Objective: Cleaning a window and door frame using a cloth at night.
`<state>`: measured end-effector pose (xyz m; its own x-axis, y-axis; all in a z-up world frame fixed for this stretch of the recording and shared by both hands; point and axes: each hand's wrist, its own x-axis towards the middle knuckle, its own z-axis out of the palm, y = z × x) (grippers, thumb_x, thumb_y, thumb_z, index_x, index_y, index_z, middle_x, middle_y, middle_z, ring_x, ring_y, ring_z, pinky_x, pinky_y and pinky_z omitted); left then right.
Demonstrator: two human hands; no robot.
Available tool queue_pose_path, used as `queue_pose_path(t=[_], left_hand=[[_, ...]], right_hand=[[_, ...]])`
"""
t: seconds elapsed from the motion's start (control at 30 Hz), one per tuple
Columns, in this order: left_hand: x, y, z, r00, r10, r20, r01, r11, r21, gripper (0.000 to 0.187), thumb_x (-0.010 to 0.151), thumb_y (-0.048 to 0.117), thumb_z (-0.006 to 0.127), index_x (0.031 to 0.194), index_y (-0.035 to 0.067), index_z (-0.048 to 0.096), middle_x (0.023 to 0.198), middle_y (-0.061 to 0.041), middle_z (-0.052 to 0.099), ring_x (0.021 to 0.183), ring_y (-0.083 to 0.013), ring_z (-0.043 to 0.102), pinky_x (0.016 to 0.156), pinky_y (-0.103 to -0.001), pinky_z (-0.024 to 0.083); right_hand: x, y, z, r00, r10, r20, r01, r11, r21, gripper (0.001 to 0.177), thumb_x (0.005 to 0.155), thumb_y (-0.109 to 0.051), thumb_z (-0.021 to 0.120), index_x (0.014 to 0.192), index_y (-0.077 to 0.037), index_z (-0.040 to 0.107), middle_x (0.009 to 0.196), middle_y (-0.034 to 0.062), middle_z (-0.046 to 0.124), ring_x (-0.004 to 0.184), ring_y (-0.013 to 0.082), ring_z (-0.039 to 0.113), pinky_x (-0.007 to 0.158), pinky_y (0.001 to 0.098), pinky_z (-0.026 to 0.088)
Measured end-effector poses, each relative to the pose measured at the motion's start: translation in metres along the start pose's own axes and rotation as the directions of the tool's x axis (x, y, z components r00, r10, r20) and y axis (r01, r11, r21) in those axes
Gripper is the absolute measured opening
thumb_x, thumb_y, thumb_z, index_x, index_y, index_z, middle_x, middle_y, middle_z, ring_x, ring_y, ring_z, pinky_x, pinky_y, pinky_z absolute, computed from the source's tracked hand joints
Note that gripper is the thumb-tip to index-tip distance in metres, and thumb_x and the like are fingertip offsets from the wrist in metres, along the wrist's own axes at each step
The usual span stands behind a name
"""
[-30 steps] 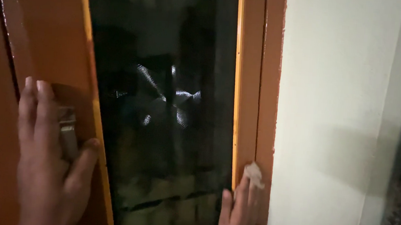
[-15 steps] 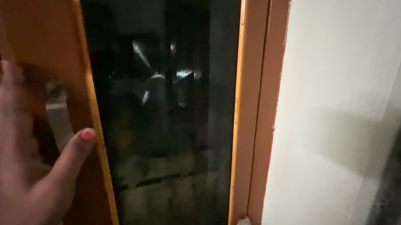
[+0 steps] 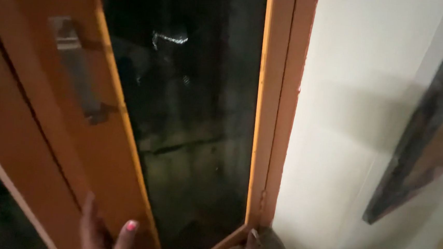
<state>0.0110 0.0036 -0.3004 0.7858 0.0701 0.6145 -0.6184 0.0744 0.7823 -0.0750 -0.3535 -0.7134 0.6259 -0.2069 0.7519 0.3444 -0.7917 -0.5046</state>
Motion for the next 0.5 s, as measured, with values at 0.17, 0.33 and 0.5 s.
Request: queue_pose_path(t=[0.17, 0.33, 0.5], left_hand=[[-0.049, -0.135, -0.004, 0.978, 0.135, -0.158, -0.093, 0.964, 0.25, 0.055, 0.103, 0.024, 0.069, 0.146, -0.006, 0.051, 0.115, -0.024, 0.069, 0.1, -0.0268, 0.072, 0.09, -0.037, 0.057], [-0.025, -0.033, -0.016, 0.956, -0.249, 0.155, 0.216, 0.955, 0.203, 0.039, 0.103, 0.026, 0.062, 0.128, -0.004, 0.06, 0.077, -0.022, 0.063, 0.058, -0.0254, 0.05, 0.052, -0.039, 0.04], [-0.031, -0.018, -0.007, 0.991, 0.082, 0.109, -0.092, 0.992, 0.085, 0.048, 0.106, 0.028, 0.057, 0.137, -0.008, 0.047, 0.083, -0.012, 0.068, 0.063, -0.0124, 0.058, 0.056, -0.029, 0.047]], right_hand=[[0.039, -0.075, -0.034, 1.0, -0.019, 0.02, 0.023, 0.983, -0.183, 0.08, 0.099, -0.052, 0.058, 0.148, 0.008, 0.036, 0.134, 0.0301, 0.06, 0.117, 0.0417, 0.064, 0.11, 0.0533, 0.046], [0.048, -0.204, -0.099, 0.996, -0.035, 0.087, 0.081, 0.792, -0.604, 0.072, 0.082, -0.053, 0.069, 0.135, -0.008, 0.05, 0.127, 0.0322, 0.06, 0.115, 0.0503, 0.057, 0.096, 0.0537, 0.047], [0.069, -0.22, -0.124, 0.949, 0.313, 0.034, -0.303, 0.937, -0.173, 0.04, 0.098, -0.032, 0.064, 0.133, -0.012, 0.066, 0.134, 0.0146, 0.068, 0.128, 0.0371, 0.064, 0.106, 0.0484, 0.053]])
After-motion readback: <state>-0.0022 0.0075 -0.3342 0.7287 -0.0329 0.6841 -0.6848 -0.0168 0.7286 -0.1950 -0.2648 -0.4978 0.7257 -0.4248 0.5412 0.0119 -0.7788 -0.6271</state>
